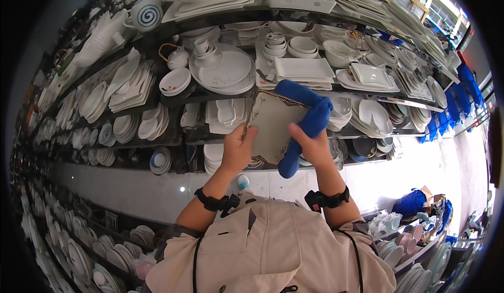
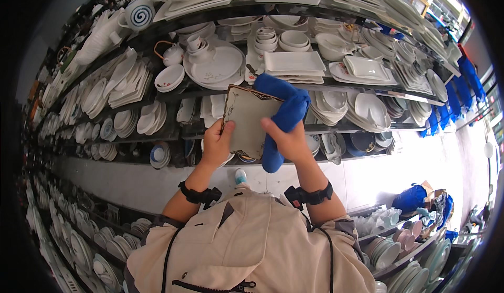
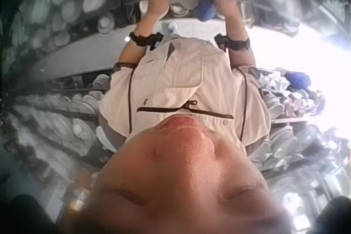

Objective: The person wipes multiple white ceramic plates and bowls with a blue cloth, handling them one at a time from a metal shelf. The person picks up each item, wipes both sides, and returns it to the shelf.

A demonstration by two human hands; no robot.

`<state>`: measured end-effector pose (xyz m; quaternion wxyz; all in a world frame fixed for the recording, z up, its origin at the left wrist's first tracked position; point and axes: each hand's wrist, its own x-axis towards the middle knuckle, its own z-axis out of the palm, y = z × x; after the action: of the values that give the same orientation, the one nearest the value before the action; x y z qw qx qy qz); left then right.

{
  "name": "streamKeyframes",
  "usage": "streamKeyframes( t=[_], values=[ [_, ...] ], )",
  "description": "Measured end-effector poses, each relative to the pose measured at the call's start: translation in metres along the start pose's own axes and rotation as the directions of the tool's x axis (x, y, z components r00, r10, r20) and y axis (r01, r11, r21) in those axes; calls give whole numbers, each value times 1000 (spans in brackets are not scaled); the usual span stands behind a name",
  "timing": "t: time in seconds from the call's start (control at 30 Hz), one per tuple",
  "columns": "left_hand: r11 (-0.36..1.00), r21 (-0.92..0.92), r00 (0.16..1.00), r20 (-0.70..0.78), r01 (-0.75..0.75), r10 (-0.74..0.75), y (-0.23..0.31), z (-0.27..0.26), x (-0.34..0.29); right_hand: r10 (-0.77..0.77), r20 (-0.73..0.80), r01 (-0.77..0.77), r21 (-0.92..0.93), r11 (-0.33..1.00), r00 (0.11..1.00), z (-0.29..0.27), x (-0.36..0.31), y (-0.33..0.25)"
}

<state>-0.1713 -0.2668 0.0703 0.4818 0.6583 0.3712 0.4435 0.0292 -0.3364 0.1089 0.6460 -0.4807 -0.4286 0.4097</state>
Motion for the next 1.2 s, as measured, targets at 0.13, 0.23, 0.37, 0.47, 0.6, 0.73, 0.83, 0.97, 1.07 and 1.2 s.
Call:
streamKeyframes(
  t=[0.13,0.23,0.37,0.47,0.6,0.73,0.83,0.97,1.07,1.2],
  values=[
    [997,-57,996,-77,-56,52,12,8,-6,-60,-62,58,-43,997,996,22,11,-5],
    [986,-168,990,-144,-12,-12,10,8,-2,31,-65,-51,-330,943,997,26,10,4],
    [921,-387,982,-154,39,-106,1,-1,8,74,63,-45,-374,926,995,35,-2,24],
    [816,-569,990,-12,107,-138,0,-6,7,128,114,-81,-348,934,985,25,-4,33],
    [676,-640,925,334,365,-183,4,-26,-7,149,175,-84,-333,939,973,17,-9,36],
    [404,-790,881,461,462,-104,-1,-24,-10,-109,-26,92,-360,928,994,31,-6,33],
    [440,-780,888,447,446,-107,-7,-26,-10,-362,-59,309,-409,859,930,37,-4,28],
    [599,-700,901,424,389,-90,-16,-22,-17,-650,476,802,-427,418,592,40,1,29],
    [779,-590,953,302,215,-34,-34,-17,-21,-441,612,742,-629,234,657,61,-2,15],
    [363,-867,907,405,341,116,-74,-52,-3,-242,744,758,-498,420,623,70,-14,25]
  ],
)
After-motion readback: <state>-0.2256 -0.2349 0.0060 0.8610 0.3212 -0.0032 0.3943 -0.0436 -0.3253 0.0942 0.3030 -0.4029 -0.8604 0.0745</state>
